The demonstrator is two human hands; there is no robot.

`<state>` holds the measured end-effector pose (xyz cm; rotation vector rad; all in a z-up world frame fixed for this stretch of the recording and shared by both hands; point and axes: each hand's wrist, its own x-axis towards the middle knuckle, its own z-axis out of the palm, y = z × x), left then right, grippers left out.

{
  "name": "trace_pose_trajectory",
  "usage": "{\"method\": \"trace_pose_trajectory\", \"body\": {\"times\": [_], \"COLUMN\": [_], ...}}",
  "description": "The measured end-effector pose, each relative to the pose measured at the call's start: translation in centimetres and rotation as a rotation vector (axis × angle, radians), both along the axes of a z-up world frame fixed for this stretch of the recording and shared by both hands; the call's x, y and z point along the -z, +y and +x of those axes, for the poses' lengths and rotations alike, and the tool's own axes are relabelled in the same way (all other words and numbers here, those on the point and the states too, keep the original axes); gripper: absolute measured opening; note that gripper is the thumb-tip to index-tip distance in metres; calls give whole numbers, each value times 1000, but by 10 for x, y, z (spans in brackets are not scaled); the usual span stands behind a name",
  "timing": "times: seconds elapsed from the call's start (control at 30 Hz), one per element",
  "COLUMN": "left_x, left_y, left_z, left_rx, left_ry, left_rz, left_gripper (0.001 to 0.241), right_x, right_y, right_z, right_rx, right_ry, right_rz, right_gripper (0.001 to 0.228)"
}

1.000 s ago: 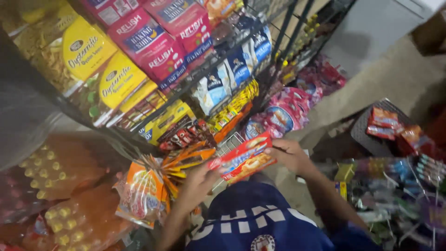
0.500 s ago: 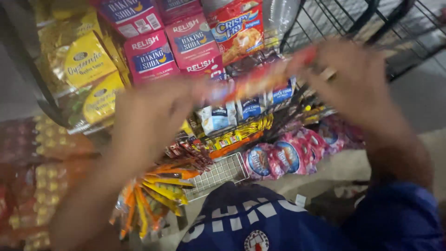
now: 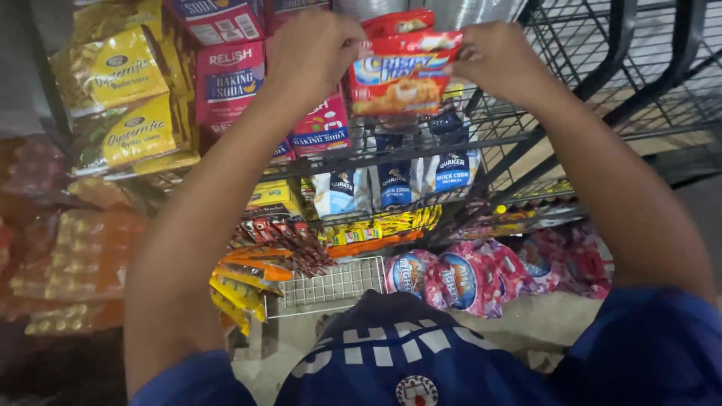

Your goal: Organizing and stocking seasoning packets and baking soda on retail shelves.

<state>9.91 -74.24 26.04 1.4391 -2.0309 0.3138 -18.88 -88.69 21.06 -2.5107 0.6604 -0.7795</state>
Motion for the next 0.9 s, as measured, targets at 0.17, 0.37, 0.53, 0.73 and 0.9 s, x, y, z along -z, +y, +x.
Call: {"method": "trace_pose_trajectory", "body": {"times": [0.17,0.37,0.53,0.73,0.9], "left_x": [14,43,49,59,56], "left_y": [-10,-48,-63,-72,-66], "left_z": [5,16,15,17,14], "left_rx": [-132,-211,-300,-343,-306], "left_ry": [-42,-150,-331,-330,-217], "left_rz": [58,-22,-86,-129,-185], "left_gripper": [13,12,11,11,10], "right_x": [17,25,31,28,14], "right_y": [-21,-28,-30,-21,-7], "right_z": [18,28,30,30,32], "right_rx": [50,3,46,59,117], "right_ry": [74,14,48,97,96], "right_rz": [59,289,162,186,274], "right_gripper": [22,19,18,25,34]}}
